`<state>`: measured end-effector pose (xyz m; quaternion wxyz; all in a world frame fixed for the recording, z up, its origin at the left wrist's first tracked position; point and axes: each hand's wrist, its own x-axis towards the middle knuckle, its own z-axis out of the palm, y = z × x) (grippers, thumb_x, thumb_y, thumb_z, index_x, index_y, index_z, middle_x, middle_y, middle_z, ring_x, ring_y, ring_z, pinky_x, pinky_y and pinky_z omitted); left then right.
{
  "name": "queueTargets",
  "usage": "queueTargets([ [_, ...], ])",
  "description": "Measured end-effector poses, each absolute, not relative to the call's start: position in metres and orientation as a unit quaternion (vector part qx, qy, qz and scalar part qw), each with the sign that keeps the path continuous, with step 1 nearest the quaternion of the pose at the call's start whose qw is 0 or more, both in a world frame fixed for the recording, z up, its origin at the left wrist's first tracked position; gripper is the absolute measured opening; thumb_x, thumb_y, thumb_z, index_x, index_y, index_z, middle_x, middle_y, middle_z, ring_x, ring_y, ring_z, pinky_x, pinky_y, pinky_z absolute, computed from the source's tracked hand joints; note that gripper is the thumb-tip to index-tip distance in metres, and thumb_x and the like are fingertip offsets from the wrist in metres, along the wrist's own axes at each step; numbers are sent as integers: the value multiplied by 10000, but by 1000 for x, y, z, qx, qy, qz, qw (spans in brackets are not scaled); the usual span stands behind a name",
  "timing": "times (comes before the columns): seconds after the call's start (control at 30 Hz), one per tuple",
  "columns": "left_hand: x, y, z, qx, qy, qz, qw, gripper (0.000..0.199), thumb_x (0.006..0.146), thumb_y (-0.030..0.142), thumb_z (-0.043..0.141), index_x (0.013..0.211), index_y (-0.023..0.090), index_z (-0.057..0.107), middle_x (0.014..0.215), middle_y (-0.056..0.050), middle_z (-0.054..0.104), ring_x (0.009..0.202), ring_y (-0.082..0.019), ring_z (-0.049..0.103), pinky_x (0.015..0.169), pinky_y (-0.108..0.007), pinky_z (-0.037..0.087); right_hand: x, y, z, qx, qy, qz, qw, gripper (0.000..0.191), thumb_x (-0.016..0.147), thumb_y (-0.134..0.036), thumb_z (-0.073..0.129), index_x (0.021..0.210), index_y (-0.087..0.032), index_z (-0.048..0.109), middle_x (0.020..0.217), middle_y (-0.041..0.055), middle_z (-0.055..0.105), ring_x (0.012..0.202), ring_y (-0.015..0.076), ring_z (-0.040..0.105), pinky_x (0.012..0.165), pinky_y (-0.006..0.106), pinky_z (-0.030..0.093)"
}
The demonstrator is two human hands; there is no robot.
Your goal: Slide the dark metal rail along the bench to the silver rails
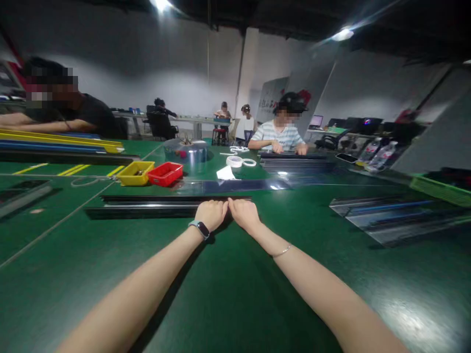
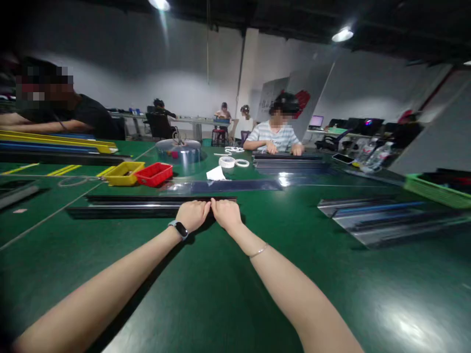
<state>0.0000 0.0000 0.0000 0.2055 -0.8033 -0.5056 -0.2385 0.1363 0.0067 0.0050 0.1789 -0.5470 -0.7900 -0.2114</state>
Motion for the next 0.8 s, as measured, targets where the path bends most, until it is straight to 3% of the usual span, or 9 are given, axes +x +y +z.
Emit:
queueTargets([
  [0.8,-1,1,2,-782,-531,-252,208,537,876,369,209,604,123,601,611,-88,590,604,-198,545,551,-296,324,141,5,8,-530,-806,-217,150,520,881,-286,116,829,-152,617,660,84,625,562,119,548,498,220,279],
])
